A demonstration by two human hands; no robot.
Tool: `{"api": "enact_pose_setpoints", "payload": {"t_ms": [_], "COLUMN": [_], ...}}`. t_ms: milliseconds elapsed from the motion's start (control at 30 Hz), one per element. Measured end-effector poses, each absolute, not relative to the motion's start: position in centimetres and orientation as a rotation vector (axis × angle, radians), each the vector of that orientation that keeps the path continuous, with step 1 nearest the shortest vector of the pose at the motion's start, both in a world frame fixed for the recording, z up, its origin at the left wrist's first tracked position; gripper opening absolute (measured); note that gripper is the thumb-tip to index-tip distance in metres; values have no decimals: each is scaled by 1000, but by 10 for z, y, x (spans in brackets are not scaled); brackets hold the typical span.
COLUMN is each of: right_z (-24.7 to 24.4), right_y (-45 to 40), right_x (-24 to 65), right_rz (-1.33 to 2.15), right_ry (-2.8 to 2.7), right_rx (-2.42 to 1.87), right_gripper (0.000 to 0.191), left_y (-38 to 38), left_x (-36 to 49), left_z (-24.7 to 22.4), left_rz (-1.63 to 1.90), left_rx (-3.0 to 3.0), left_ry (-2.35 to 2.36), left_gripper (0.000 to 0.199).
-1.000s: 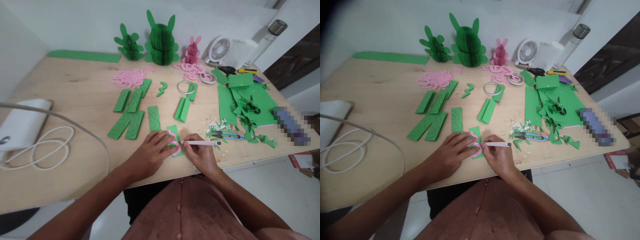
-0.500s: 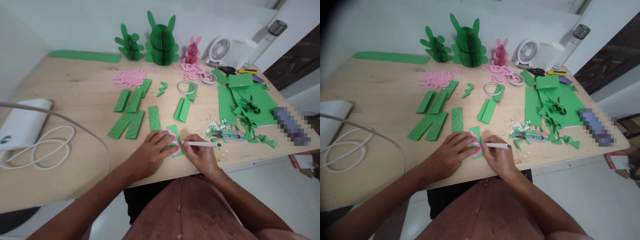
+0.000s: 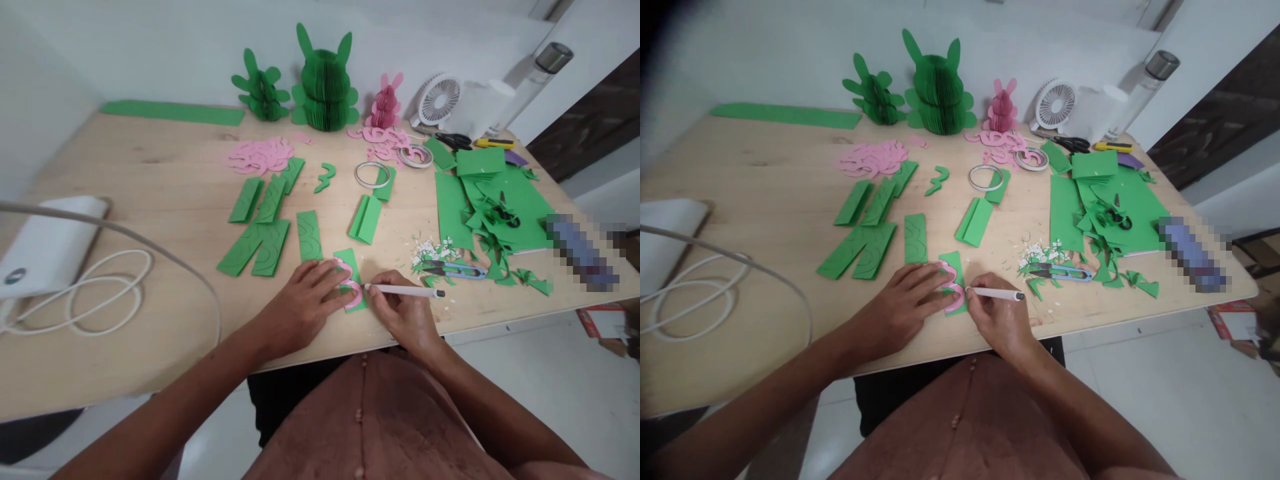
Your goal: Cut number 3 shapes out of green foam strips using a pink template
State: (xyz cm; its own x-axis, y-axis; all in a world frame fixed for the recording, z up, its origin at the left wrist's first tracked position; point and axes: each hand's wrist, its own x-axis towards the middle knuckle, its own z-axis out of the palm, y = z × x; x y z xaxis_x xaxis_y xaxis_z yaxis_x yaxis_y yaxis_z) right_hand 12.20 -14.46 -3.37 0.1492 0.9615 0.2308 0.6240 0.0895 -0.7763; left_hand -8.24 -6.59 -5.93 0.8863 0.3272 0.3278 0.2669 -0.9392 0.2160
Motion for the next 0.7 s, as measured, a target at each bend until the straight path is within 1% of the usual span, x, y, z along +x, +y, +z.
{"api": "enact_pose_setpoints", "payload": {"t_ms": [700], "right_z": [-34], "right_y": [-152], "right_x": [123], "right_rz": [498], "right_ry": [-1590], "right_rx": [-1613], "right_gripper": [11], "left_y": [-66], "left_x": [-82], "left_z": [-60], "left_rz": [544], "left_rx": [2873], "left_ry": [437], "left_gripper": [49]}}
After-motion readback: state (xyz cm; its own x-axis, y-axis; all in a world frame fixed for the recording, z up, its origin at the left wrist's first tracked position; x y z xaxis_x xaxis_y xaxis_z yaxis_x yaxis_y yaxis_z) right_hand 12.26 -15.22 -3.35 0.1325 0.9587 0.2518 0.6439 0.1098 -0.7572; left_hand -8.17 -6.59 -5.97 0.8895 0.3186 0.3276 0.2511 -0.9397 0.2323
